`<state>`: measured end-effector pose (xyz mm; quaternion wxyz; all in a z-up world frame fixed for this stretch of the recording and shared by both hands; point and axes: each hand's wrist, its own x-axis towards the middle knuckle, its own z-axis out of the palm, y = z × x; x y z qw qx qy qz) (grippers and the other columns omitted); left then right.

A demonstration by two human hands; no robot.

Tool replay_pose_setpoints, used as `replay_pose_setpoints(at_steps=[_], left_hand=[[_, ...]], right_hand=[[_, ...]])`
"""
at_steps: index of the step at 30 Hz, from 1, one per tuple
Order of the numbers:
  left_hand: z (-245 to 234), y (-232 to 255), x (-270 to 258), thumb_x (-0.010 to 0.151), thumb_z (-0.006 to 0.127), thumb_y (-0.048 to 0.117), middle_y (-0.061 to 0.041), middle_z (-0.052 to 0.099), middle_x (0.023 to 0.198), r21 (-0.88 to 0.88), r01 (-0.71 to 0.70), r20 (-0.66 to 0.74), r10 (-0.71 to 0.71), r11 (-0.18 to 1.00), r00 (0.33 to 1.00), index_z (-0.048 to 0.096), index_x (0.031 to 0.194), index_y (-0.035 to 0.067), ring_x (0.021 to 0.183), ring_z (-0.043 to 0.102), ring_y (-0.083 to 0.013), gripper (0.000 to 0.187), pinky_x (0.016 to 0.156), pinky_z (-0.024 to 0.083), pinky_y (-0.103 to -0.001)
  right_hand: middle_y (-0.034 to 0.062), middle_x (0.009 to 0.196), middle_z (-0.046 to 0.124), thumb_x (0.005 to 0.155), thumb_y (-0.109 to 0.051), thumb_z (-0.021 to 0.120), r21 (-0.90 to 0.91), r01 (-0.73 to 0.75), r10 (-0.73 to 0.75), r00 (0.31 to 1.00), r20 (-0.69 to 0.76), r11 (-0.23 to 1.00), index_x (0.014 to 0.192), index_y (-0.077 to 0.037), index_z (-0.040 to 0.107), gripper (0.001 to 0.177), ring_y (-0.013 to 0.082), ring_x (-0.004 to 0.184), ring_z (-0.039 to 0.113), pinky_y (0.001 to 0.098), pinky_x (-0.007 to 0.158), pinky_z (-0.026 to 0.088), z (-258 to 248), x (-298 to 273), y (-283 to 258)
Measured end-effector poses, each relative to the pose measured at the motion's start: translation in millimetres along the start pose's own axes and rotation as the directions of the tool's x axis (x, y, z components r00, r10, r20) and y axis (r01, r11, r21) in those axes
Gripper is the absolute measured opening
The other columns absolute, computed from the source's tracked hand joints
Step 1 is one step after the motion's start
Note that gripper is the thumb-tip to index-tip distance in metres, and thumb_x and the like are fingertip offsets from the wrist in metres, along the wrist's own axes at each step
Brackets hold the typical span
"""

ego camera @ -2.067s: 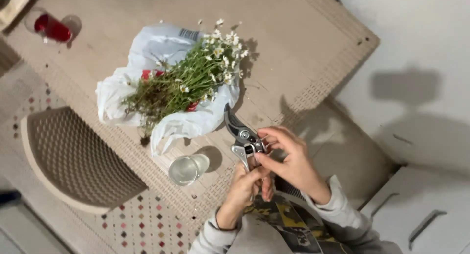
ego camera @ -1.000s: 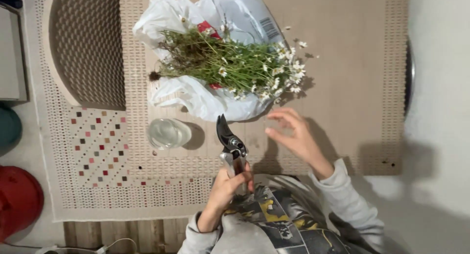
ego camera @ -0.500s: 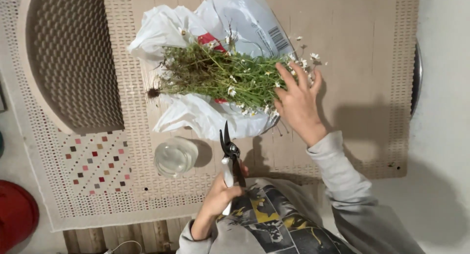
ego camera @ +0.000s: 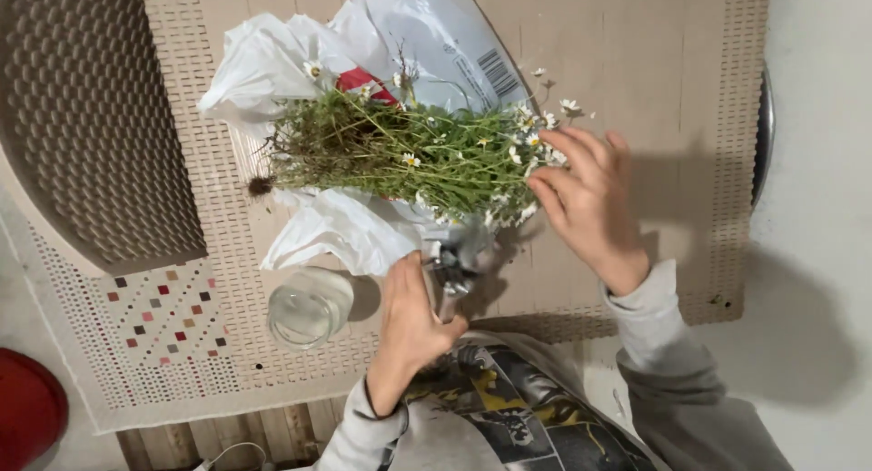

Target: The person unpacks daisies and purple flowers from a plastic bag, trims stems with pruning shears, and places them into a glass jar on a table. The person handles the flowers one at a time, adjusting their position in the jar.

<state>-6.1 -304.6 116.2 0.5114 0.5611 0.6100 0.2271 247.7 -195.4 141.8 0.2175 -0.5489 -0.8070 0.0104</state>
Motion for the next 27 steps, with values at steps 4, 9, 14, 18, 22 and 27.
replay_pose_setpoints(at_steps=[4, 9, 14, 18, 22, 27], left_hand=[[18, -33, -10, 0.043, 0.088, 0.035, -0.024, 0.054, 0.12, 0.697, -0.216, 0.011, 0.291, 0.684, 0.957, 0.048, 0.131, -0.006, 0.119, 0.047, -0.0436, 0.105, 0.112, 0.026, -0.06], [46, -88, -29, 0.041, 0.089, 0.032, -0.02, 0.056, 0.12, 0.767, -0.186, 0.045, 0.237, 0.614, 0.97, 0.053, 0.125, -0.002, 0.118, 0.047, -0.0389, 0.097, 0.111, 0.024, -0.058], [37, -87, -49, 0.04, 0.085, 0.021, -0.02, 0.063, 0.114, -0.078, 0.142, 0.098, -0.134, 0.987, 0.986, 0.054, 0.13, 0.002, 0.113, 0.061, -0.0425, 0.097, 0.101, 0.043, -0.055], [26, -31, -26, 0.039, 0.08, 0.019, -0.014, 0.065, 0.101, -0.502, 0.07, 0.146, 0.005, 0.862, 0.989, 0.06, 0.124, 0.0, 0.099, 0.06, -0.0295, 0.089, 0.089, 0.047, -0.046], [19, 2, -3, 0.042, 0.081, 0.009, -0.018, 0.068, 0.113, -0.696, -0.091, 0.153, 0.271, 0.713, 0.95, 0.058, 0.125, -0.001, 0.107, 0.061, -0.0269, 0.087, 0.098, 0.047, -0.046], [53, -8, 26, 0.045, 0.074, -0.001, -0.022, 0.064, 0.111, -0.955, 0.175, 0.269, 0.458, 0.238, 0.847, 0.046, 0.135, -0.008, 0.1, 0.062, -0.0315, 0.094, 0.082, 0.054, -0.043]], right_hand=[[0.0109, 0.129, 0.068, 0.091, -0.008, 0.076, 0.288, 0.058, -0.038, 0.996, -0.075, 0.956, 0.091, -0.005, 0.071, 0.006, 0.0328, 0.114, 0.065, 0.049, 0.097, 0.043, -3, 6, 17], [0.0132, 0.118, 0.071, 0.09, 0.001, 0.077, 0.547, -0.06, 0.106, 0.993, -0.054, 0.835, 0.093, -0.005, 0.073, 0.008, 0.0336, 0.101, 0.072, 0.0385, 0.088, 0.053, -63, 37, -24], [0.0119, 0.114, 0.073, 0.086, 0.006, 0.08, 0.365, -0.018, 0.028, 0.999, -0.022, 0.931, 0.096, -0.007, 0.07, 0.019, 0.0286, 0.06, 0.068, 0.0352, 0.056, 0.051, -50, 12, -3], [0.0055, 0.111, 0.074, 0.083, 0.001, 0.081, 0.404, -0.014, 0.022, 1.0, -0.016, 0.915, 0.091, -0.009, 0.073, 0.015, 0.0228, 0.077, 0.074, 0.03, 0.069, 0.058, -39, -29, -11], [0.0105, 0.106, 0.073, 0.087, -0.005, 0.078, 0.483, -0.118, 0.116, 0.993, 0.033, 0.868, 0.089, -0.006, 0.072, 0.006, 0.03, 0.088, 0.074, 0.0378, 0.079, 0.058, -53, -52, -25], [0.0092, 0.106, 0.073, 0.082, -0.004, 0.078, 0.586, -0.222, 0.173, 0.975, 0.14, 0.78, 0.088, -0.007, 0.076, 0.006, 0.0277, 0.093, 0.074, 0.0376, 0.084, 0.057, -62, -74, -34]])
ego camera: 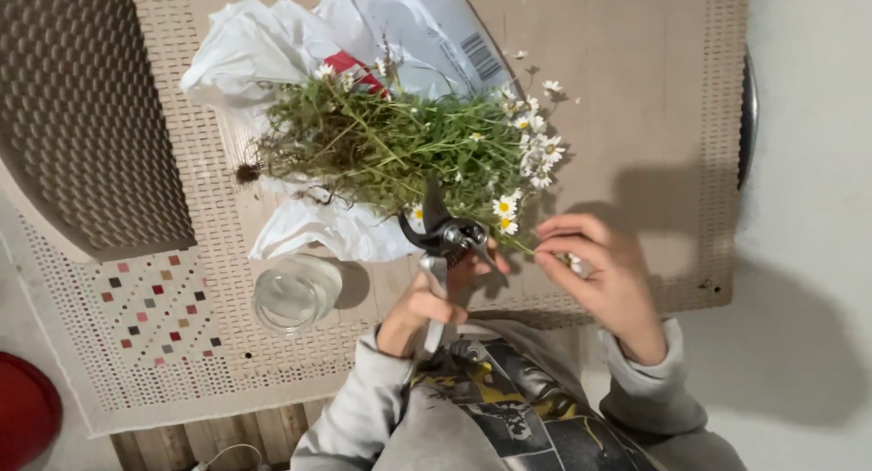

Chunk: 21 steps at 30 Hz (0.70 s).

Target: The person unpacks daisies and purple flowers from a plastic bag, trims stems with pruning shears, and places them into a glass jar on a table. The person handles the flowers one at a time, adjusting their position in the jar.

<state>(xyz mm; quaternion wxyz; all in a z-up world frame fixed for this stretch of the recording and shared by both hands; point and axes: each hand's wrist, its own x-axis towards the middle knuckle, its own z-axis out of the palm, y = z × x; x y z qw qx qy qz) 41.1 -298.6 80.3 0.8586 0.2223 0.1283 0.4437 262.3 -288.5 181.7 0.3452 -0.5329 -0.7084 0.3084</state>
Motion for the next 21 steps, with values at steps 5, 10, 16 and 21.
replay_pose_setpoints(at_steps=[5, 10, 16, 21], left_hand=[[6, 11, 9, 0.047, 0.075, -0.01, -0.024, 0.061, 0.122, -0.131, 0.025, 0.109, -0.011, 0.991, 0.994, 0.039, 0.142, -0.008, 0.11, 0.064, -0.0313, 0.102, 0.088, 0.054, -0.043], [-2, 19, -4, 0.052, 0.068, -0.01, -0.021, 0.058, 0.13, -0.078, 0.02, 0.075, -0.014, 0.997, 0.997, 0.039, 0.146, -0.004, 0.118, 0.059, -0.0329, 0.099, 0.097, 0.049, -0.044], [-14, 31, -14, 0.057, 0.058, -0.01, -0.018, 0.054, 0.142, 0.001, -0.012, 0.035, 0.012, 1.0, 0.999, 0.038, 0.15, 0.001, 0.128, 0.052, -0.035, 0.096, 0.11, 0.042, -0.046], [-12, 24, 2, 0.033, 0.076, -0.001, -0.015, 0.057, 0.137, 0.039, -0.131, 0.006, 0.131, 0.991, 0.991, 0.039, 0.146, 0.001, 0.119, 0.061, -0.0363, 0.119, 0.106, 0.046, -0.039]], right_hand=[[0.0067, 0.104, 0.075, 0.085, -0.012, 0.072, -0.16, -0.093, 0.123, 0.973, 0.193, 0.983, 0.092, -0.008, 0.076, 0.009, 0.0317, 0.09, 0.072, 0.0404, 0.079, 0.058, 10, -9, 14], [0.0213, 0.093, 0.075, 0.091, -0.016, 0.068, -0.06, -0.225, 0.232, 0.929, 0.288, 0.973, 0.108, -0.001, 0.073, 0.023, 0.0431, 0.089, 0.071, 0.0494, 0.078, 0.055, 26, 17, 9], [0.0142, 0.08, 0.077, 0.088, -0.015, 0.072, 0.009, -0.267, 0.257, 0.936, 0.238, 0.964, 0.1, -0.009, 0.077, 0.014, 0.0344, 0.081, 0.074, 0.0399, 0.071, 0.057, 31, 22, 17], [0.0176, 0.086, 0.077, 0.088, -0.024, 0.073, -0.05, -0.284, 0.287, 0.92, 0.266, 0.958, 0.117, -0.009, 0.073, 0.032, 0.0354, 0.084, 0.074, 0.0405, 0.069, 0.057, 29, 26, 24]])
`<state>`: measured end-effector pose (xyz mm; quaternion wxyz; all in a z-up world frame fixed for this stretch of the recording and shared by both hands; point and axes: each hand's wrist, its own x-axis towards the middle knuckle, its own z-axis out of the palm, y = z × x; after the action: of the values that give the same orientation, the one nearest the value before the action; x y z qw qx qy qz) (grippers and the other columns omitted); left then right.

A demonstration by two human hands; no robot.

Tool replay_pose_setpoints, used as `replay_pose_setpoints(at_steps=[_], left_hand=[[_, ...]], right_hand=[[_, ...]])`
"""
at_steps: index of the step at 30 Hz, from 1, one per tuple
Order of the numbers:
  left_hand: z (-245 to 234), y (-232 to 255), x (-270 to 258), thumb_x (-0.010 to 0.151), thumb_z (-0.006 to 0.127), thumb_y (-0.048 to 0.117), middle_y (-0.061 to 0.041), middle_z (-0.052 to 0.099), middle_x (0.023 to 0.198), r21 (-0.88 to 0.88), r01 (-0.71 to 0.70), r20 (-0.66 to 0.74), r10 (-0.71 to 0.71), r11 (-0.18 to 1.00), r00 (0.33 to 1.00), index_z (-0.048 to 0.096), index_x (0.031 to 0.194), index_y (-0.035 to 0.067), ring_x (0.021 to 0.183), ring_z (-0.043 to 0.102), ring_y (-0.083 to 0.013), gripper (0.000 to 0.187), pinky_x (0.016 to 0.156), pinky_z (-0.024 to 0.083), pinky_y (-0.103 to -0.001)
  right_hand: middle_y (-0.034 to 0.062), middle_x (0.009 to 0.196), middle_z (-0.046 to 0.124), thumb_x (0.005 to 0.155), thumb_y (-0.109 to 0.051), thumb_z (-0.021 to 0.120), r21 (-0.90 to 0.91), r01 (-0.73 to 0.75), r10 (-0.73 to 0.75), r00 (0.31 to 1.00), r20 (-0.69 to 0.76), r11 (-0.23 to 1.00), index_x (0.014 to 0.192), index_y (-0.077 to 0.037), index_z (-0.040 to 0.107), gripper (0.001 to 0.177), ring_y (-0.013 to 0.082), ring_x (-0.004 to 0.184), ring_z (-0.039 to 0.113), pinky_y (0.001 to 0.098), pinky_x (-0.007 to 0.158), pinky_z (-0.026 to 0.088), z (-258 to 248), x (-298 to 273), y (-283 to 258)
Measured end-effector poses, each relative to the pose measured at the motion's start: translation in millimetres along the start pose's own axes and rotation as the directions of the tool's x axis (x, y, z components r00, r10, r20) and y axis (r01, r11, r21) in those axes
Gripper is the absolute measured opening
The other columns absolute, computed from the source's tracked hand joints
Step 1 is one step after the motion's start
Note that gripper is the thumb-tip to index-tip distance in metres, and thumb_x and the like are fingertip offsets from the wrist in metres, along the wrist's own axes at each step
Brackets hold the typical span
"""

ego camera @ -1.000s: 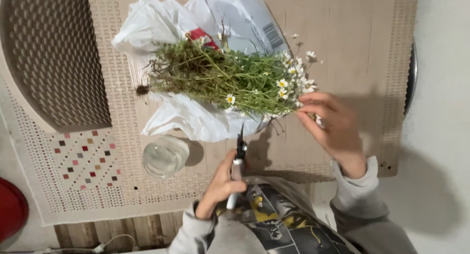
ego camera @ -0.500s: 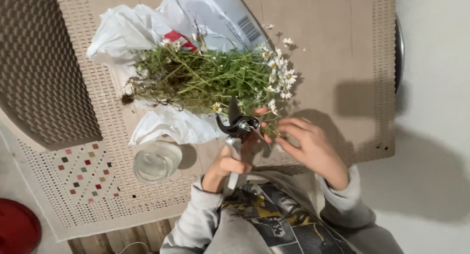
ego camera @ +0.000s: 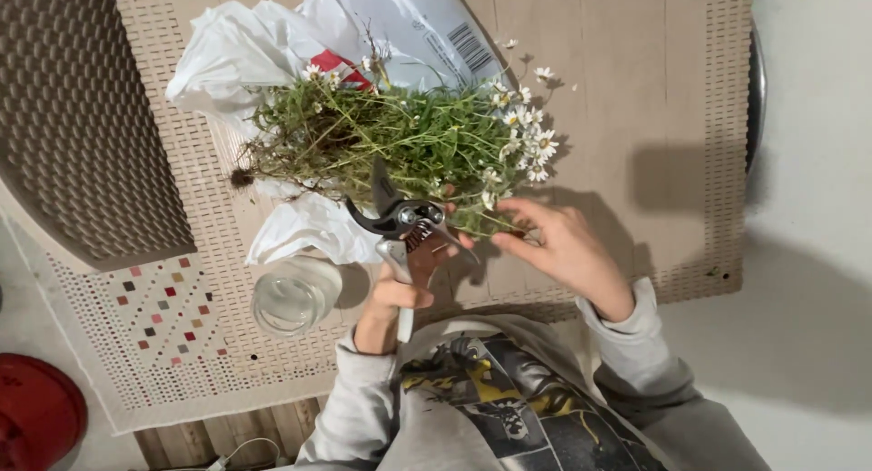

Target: The person unpacks daisies and purple flowers from a plastic bag, trims stems with pruning shears, and places them into a glass jar on a table. The person handles the flowers one at a time, adjusting their position in the jar.

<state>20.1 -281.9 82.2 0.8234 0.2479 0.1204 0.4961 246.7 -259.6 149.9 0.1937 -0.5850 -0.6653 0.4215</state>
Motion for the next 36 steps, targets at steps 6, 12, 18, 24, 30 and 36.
replay_pose_setpoints(at_steps=[6, 12, 18, 24, 30, 36], left_hand=[[11, 1, -14, 0.037, 0.071, -0.004, -0.008, 0.065, 0.115, -0.042, 0.031, -0.072, -0.034, 0.999, 0.997, 0.054, 0.129, 0.002, 0.121, 0.057, -0.029, 0.094, 0.109, 0.036, -0.039], [-12, -4, -25, 0.058, 0.051, -0.008, -0.014, 0.052, 0.146, -0.094, 0.152, -0.016, -0.155, 0.984, 0.988, 0.037, 0.151, 0.001, 0.136, 0.047, -0.0315, 0.094, 0.119, 0.035, -0.046], [-14, 17, 5, 0.066, 0.067, -0.006, -0.002, 0.049, 0.152, -0.181, 0.021, 0.209, 0.018, 0.983, 0.978, 0.033, 0.156, 0.016, 0.133, 0.056, -0.0248, 0.099, 0.126, 0.039, -0.048], [-37, 3, -18, 0.078, 0.076, 0.038, -0.009, 0.059, 0.139, -0.407, 0.149, -0.117, -0.213, 0.901, 0.97, 0.041, 0.148, 0.004, 0.126, 0.047, -0.0597, 0.085, 0.11, 0.037, -0.069], [-74, -24, -28, 0.08, 0.077, 0.044, 0.001, 0.045, 0.154, -0.444, 0.143, -0.071, -0.194, 0.885, 0.978, 0.052, 0.14, 0.027, 0.131, 0.045, -0.0539, 0.067, 0.109, 0.04, -0.068], [-24, -8, -59, 0.033, 0.068, -0.01, -0.02, 0.056, 0.135, 0.275, 0.023, -0.354, 0.079, 0.961, 0.932, 0.037, 0.145, -0.001, 0.125, 0.052, -0.0476, 0.116, 0.109, 0.039, -0.054]], right_hand=[[0.0076, 0.098, 0.073, 0.079, -0.029, 0.082, -0.192, 0.145, -0.16, 0.985, -0.064, 0.971, 0.112, -0.01, 0.069, 0.041, 0.027, 0.093, 0.072, 0.0391, 0.078, 0.056, 6, 3, 4], [0.017, 0.097, 0.074, 0.083, -0.023, 0.079, -0.171, 0.145, -0.168, 0.977, -0.132, 0.975, 0.135, -0.011, 0.057, 0.058, 0.0379, 0.092, 0.072, 0.0474, 0.076, 0.057, 31, 11, 3], [0.0188, 0.092, 0.074, 0.086, -0.012, 0.079, -0.086, 0.188, -0.203, 0.951, -0.233, 0.978, 0.128, -0.002, 0.067, 0.045, 0.034, 0.085, 0.073, 0.0403, 0.073, 0.06, 23, 12, 19], [0.0135, 0.093, 0.073, 0.087, -0.012, 0.078, -0.313, 0.278, -0.37, 0.882, -0.292, 0.908, 0.127, -0.008, 0.069, 0.041, 0.0335, 0.083, 0.071, 0.0403, 0.069, 0.057, 2, 21, 13], [0.0037, 0.111, 0.063, 0.089, -0.023, 0.073, -0.739, 0.23, -0.486, 0.861, -0.148, 0.633, 0.121, -0.022, 0.07, 0.033, 0.0257, 0.108, 0.059, 0.0359, 0.083, 0.048, 13, 46, 30], [0.0108, 0.109, 0.065, 0.094, -0.013, 0.062, -0.68, 0.361, -0.559, 0.825, -0.087, 0.638, 0.101, -0.015, 0.076, 0.016, 0.0297, 0.104, 0.06, 0.0425, 0.087, 0.046, 42, 59, 37]])
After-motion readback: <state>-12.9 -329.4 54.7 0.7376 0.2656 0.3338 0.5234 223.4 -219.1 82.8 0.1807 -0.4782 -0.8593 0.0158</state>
